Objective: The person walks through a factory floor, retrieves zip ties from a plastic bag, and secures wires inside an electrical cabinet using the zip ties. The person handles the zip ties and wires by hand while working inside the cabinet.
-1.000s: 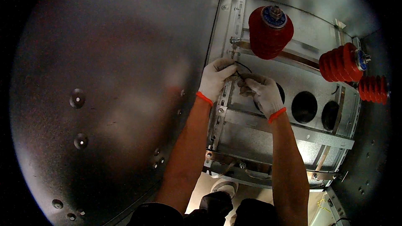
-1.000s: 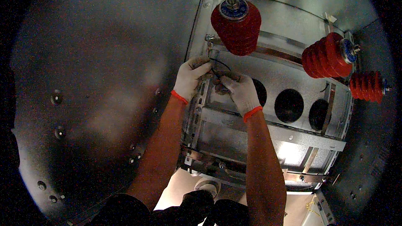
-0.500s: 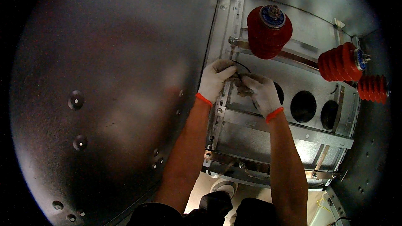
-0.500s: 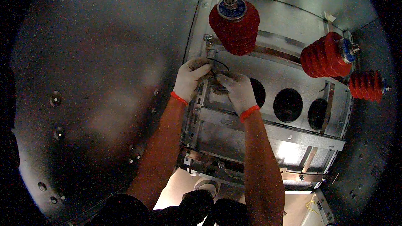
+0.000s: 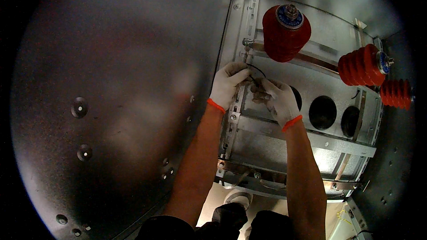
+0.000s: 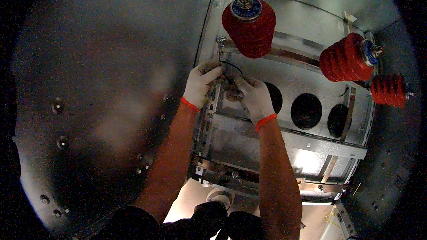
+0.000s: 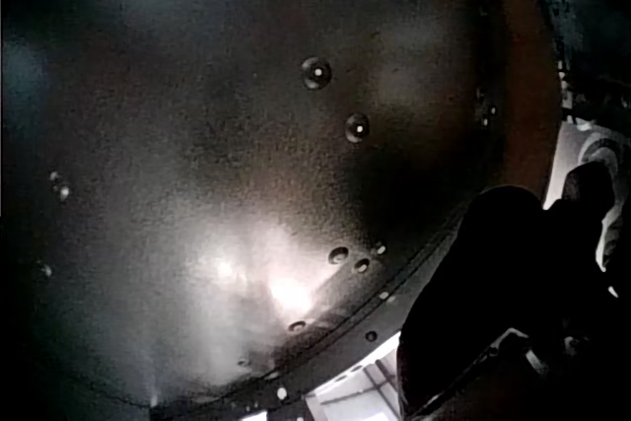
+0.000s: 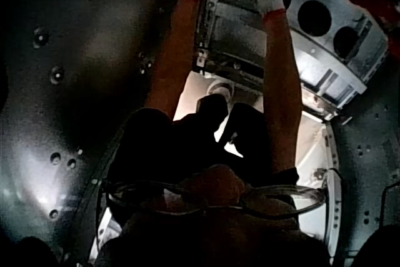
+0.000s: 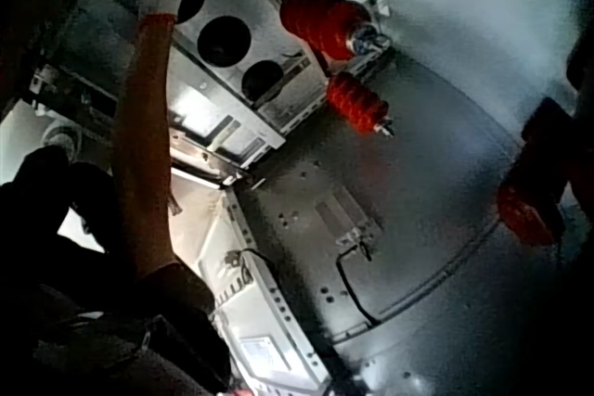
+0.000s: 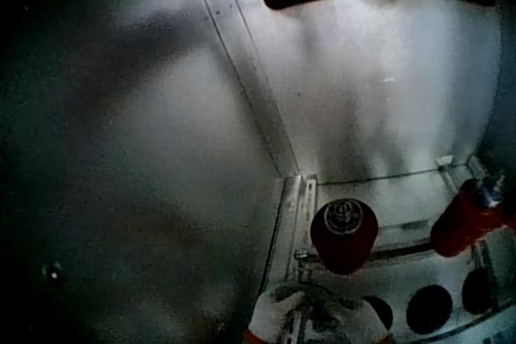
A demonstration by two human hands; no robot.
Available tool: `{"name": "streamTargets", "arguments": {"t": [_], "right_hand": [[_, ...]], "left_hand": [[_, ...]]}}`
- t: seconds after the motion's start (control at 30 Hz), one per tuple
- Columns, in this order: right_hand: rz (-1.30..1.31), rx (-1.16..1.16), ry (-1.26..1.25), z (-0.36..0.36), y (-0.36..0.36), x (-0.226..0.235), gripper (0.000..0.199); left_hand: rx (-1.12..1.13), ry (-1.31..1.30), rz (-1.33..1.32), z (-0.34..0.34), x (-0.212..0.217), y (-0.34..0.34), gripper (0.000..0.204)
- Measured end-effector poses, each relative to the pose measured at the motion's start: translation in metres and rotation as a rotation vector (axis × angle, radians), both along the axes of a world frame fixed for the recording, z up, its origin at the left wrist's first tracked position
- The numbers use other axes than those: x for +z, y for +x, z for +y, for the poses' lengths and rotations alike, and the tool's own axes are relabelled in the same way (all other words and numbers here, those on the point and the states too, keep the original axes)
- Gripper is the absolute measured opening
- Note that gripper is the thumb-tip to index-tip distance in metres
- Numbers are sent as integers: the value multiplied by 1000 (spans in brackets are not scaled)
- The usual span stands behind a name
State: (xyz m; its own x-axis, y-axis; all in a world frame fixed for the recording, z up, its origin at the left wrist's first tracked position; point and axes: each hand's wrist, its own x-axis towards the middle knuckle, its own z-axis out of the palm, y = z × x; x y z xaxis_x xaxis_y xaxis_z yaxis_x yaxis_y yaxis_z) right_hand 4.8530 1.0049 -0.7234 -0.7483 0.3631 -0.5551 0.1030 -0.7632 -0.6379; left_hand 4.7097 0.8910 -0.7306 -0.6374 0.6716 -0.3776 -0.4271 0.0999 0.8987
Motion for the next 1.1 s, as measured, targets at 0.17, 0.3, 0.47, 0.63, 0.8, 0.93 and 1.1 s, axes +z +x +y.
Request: {"name": "streamTargets", "arguments": {"t": [0.17,0.3,0.47,0.63,0.8,0.93,1.1], "right_hand": [[10,-20,-3,0,1,-10,33],[-1,5,22,1,3,-12,32],[23,-24,-43,-2,-1,-1,31],[23,-21,-24,-2,-2,-2,30],[-15,4,9,-1,-2,-8,30],[0,-30,-7,-4,-2,-1,31],[2,-16,-18,-2,1,-7,33]], "left_hand": [[18,35,-45,-1,-4,-2,24],[25,34,-32,0,-7,0,26],[-4,19,19,-1,-9,-1,26],[-28,21,-40,-1,-6,0,28],[-28,28,-4,-1,-5,1,28],[12,-1,27,-1,-10,0,27],[33,7,-50,0,-4,2,27]]}}
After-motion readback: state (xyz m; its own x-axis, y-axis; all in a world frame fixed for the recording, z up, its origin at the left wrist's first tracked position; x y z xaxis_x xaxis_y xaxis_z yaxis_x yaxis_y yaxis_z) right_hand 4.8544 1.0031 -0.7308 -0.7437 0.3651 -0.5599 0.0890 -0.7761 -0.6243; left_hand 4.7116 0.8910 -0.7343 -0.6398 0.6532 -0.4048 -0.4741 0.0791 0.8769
